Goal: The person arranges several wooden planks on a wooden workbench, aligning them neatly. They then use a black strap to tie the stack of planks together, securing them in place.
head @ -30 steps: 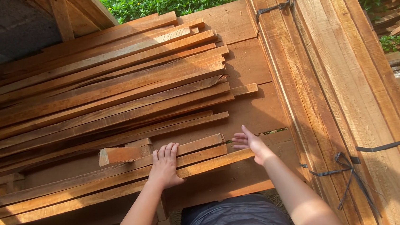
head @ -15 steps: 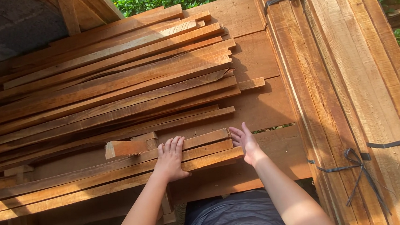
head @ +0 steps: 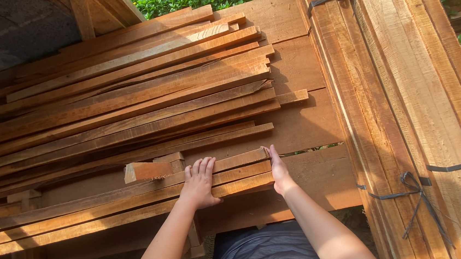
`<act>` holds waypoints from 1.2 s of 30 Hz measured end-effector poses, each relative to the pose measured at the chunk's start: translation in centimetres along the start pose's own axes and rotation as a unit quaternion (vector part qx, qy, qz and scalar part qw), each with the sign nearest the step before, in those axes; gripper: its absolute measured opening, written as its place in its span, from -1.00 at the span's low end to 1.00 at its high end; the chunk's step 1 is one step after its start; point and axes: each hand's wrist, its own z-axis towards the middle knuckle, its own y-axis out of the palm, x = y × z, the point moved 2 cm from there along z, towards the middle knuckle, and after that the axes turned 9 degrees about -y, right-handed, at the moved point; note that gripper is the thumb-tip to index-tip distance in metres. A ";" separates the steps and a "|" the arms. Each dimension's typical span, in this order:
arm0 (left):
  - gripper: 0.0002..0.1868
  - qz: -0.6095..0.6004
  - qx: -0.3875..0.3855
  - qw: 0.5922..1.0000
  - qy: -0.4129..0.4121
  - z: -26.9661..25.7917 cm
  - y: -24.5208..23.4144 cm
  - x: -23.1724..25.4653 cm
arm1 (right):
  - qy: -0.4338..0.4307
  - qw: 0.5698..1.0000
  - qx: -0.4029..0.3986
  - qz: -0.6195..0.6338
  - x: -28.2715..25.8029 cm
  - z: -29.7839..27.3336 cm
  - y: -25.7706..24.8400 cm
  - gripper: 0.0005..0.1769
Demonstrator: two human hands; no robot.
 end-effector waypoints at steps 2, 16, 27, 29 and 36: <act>0.49 0.003 0.002 1.000 0.001 -0.1 -0.1 0.1 | -0.016 1.000 -0.011 -0.016 -3.3 -2.1 1.6 -0.14; 0.43 -0.004 0.050 0.998 0.031 0.7 0.6 1.5 | -0.120 0.979 -0.062 -0.154 -5.9 -3.2 3.5 -0.40; 0.43 -0.005 0.054 0.998 0.042 1.2 0.9 2.1 | -0.049 0.985 -0.118 -0.119 -7.7 -4.0 3.5 -0.08; 0.42 -0.011 0.052 0.998 0.043 0.7 0.3 2.3 | -0.031 0.988 -0.089 -0.120 -8.5 -3.2 3.7 0.03; 0.40 -0.005 0.038 0.998 0.049 0.3 -1.1 2.4 | -0.031 0.978 -0.089 -0.185 -9.1 -3.2 4.3 0.16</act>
